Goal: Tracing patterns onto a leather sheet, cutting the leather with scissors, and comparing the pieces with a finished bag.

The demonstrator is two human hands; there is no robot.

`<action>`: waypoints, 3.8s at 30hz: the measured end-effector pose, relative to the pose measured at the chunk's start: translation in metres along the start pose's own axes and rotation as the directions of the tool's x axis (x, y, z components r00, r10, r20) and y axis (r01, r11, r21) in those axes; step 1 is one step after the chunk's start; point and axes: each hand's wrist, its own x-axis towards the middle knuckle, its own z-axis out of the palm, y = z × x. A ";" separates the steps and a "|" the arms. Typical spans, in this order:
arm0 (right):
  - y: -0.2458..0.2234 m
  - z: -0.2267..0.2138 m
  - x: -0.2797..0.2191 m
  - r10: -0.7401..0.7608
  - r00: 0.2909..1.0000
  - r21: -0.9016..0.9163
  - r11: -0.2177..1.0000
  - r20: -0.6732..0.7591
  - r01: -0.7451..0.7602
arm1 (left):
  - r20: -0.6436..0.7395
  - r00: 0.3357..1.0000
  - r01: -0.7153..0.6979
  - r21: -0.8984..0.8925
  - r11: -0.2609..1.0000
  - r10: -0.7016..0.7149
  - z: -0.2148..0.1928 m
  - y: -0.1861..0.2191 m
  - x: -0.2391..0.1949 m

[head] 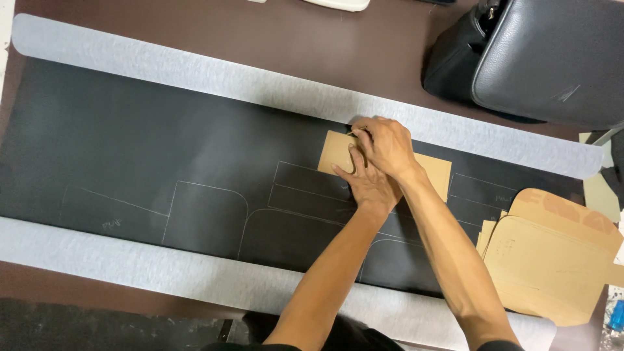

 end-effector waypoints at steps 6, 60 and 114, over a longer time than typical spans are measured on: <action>0.023 -0.006 -0.022 0.032 0.999 -0.036 0.999 -0.003 -0.032 | -0.088 0.995 0.032 -0.095 0.995 -0.040 0.012 0.003 0.011; 0.102 -0.073 -0.122 0.381 0.924 -0.057 0.923 -0.029 -0.382 | -0.092 0.911 -0.303 0.515 0.802 0.403 0.009 0.073 -0.015; 0.076 -0.042 -0.237 0.337 0.897 -0.169 0.904 -0.287 -0.393 | -0.222 0.818 -0.354 0.532 0.769 0.531 0.044 0.085 0.038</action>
